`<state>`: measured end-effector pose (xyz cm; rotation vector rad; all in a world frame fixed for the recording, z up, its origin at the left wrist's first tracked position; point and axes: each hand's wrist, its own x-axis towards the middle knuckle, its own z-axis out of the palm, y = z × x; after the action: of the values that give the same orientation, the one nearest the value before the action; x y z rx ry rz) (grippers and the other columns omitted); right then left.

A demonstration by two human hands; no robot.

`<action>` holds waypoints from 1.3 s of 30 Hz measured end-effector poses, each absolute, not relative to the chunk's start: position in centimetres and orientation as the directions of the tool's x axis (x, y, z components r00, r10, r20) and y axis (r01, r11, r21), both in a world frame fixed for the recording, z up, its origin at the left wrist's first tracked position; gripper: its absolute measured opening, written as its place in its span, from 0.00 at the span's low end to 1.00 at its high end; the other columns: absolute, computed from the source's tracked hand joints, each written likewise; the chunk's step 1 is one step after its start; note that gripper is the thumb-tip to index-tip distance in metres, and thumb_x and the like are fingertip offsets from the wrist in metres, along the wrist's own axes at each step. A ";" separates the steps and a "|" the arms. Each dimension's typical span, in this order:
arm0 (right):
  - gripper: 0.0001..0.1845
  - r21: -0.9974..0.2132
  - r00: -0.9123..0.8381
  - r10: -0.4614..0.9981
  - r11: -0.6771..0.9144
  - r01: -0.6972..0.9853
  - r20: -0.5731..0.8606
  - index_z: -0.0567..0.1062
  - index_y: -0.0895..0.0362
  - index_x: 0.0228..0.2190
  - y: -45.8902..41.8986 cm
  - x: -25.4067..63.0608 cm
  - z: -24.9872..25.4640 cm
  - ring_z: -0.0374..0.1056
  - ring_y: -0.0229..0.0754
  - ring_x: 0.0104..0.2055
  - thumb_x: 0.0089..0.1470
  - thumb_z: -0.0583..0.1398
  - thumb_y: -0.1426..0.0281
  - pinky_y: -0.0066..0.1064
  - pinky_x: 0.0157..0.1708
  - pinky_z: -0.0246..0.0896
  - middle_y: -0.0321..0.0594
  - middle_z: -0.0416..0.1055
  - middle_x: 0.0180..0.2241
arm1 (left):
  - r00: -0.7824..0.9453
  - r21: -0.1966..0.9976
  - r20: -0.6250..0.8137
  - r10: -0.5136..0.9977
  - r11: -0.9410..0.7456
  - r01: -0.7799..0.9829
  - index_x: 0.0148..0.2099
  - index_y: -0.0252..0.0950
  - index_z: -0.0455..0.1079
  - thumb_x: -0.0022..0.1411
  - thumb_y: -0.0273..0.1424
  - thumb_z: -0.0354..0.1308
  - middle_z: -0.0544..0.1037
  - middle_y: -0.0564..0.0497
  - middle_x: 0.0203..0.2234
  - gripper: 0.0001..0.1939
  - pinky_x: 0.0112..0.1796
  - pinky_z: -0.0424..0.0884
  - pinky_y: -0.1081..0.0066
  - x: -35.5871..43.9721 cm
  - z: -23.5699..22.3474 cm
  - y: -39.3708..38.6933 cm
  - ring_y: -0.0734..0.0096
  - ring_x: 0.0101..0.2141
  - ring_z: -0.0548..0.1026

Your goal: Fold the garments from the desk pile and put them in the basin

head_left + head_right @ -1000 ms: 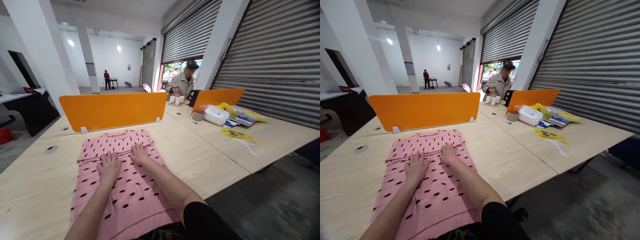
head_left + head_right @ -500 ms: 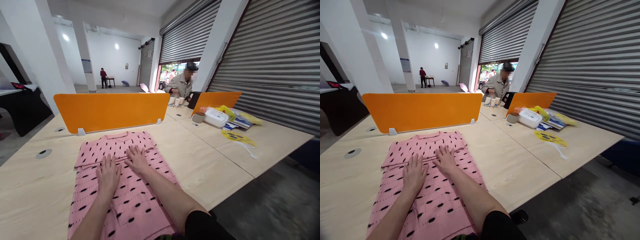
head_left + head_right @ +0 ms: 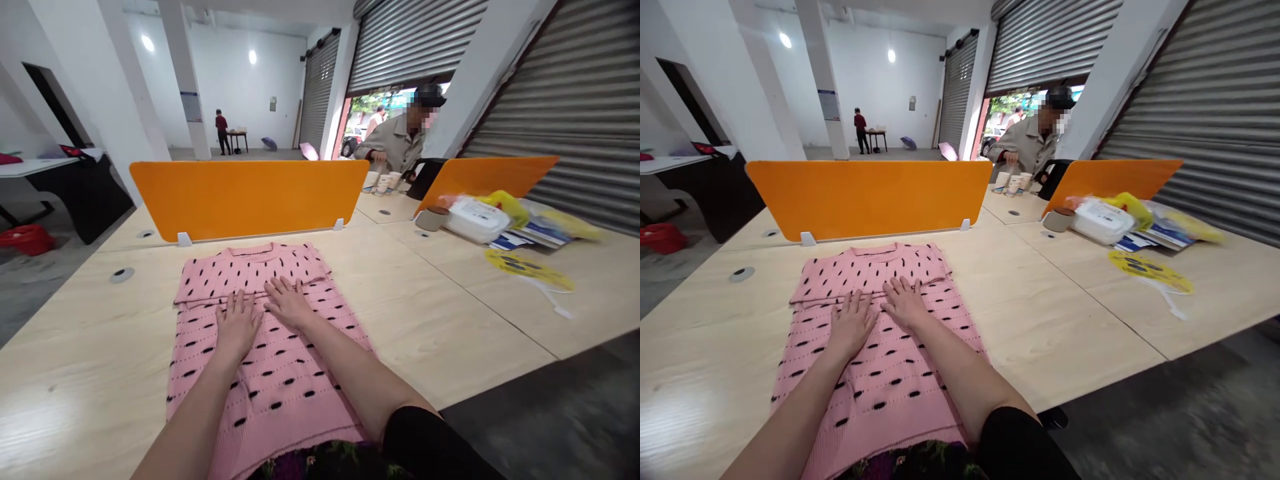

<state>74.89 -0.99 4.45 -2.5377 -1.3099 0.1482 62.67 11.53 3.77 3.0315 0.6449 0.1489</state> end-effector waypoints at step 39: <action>0.13 -0.375 0.685 0.630 -0.574 0.728 0.367 0.74 0.55 0.38 -2.0 77.8 3.5 0.62 0.50 0.53 0.56 0.53 0.78 0.50 0.56 0.48 0.45 0.72 0.47 | 0.947 0.175 0.095 0.305 -0.942 0.286 0.65 0.34 0.58 0.69 0.38 0.39 0.53 0.44 0.68 0.27 0.62 0.49 0.43 62.8 4.3 11.8 0.51 0.67 0.48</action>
<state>77.84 -2.02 3.52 -2.3949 -1.0462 -0.2624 62.77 11.80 4.29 2.9422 0.4494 0.1816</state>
